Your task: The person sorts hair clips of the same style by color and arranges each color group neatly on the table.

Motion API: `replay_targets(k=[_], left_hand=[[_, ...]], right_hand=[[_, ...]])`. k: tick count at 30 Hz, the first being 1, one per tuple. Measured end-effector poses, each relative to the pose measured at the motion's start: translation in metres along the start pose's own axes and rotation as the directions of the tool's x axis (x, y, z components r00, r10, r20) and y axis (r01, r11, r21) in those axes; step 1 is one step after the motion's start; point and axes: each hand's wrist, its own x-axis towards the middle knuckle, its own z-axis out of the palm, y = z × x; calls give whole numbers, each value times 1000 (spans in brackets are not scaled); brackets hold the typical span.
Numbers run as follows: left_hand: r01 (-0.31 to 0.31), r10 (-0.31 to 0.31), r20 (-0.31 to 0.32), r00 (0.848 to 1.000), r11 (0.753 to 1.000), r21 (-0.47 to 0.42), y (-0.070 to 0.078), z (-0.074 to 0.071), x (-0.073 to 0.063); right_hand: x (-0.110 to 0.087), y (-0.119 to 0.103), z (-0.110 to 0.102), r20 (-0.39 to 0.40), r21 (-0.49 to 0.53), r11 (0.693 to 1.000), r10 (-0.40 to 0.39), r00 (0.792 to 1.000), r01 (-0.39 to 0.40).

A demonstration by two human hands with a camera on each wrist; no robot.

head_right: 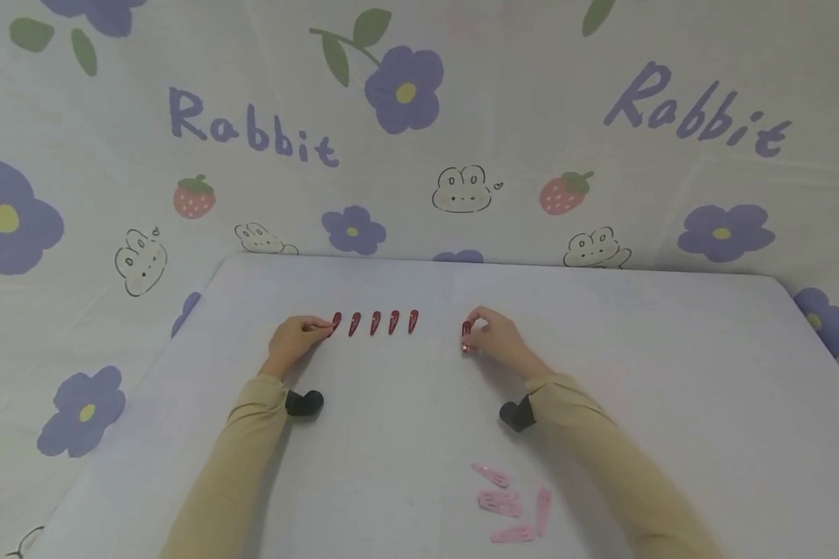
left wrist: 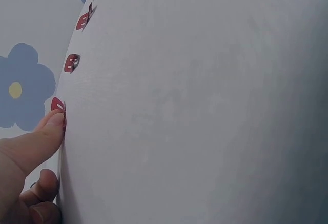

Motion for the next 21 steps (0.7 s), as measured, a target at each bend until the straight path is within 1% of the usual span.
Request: replay_targets(k=[5,8,10,16,21], left_hand=[[-8,8,1,1000,1000,-13,2,-1,-2],[-11,11,5,1000,1000,-18,2,-1,-2],[-7,7,7,1000,1000,-13,2,-1,-2],[3,-3,-2,1000,1000,7,1,0,-1],[0,0,2,1000,1000,2,1,0,-1]], right_hand=[[13,-5,13,-39,99,994,53,998,-49],[19,-9,19,-55,127,990,73,996,-65],[23,-11,22,-68,107,993,64,996,-57],[35,-17,32,-134,-1,1000,-3,991,3],[39,-21,38,-166,14,1000,5,986,-2]])
